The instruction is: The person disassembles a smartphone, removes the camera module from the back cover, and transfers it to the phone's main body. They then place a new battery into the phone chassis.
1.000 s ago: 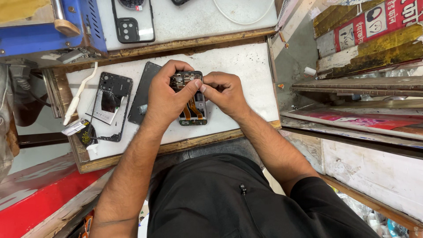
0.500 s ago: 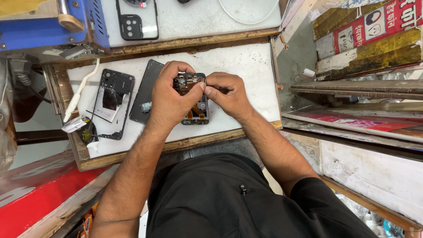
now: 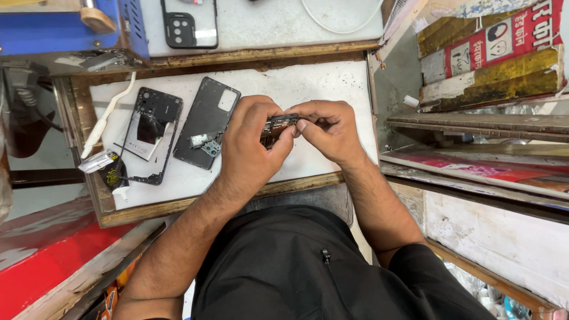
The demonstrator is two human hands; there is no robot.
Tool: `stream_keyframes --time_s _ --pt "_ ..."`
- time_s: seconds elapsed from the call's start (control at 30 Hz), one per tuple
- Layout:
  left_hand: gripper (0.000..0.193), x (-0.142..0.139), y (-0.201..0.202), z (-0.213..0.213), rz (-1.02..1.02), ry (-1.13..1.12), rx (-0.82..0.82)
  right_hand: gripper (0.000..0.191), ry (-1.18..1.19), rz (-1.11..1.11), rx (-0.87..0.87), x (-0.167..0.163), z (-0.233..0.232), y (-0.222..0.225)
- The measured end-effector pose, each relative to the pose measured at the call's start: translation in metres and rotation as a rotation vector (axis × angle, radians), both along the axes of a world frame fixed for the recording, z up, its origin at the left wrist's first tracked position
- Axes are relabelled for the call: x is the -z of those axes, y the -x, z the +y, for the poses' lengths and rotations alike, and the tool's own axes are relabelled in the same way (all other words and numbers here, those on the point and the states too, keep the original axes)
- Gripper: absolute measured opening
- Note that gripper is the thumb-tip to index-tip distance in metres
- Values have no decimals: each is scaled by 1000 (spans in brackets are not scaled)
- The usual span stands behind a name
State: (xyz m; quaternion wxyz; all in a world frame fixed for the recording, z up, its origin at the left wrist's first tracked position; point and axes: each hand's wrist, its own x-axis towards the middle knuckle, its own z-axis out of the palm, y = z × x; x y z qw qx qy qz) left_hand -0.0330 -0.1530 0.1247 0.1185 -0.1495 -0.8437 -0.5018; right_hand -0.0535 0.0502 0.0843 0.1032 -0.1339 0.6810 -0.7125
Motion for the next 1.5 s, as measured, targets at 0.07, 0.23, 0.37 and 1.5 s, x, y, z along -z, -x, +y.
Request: stream_keyframes --time_s 0.07,0.23,0.37,1.5 --pt "35 -1 -1 1 8 12 11 21 -42 25 -14 -3 3 1" --pt "35 0 -1 0 -19 21 44 21 -104 86 -4 -11 2 2" --pt "34 1 -1 -1 -26 37 68 20 -211 140 28 -16 0 2" --pt "25 2 16 -19 -217 -15 155 32 -42 -49 -23 -4 -13 3"
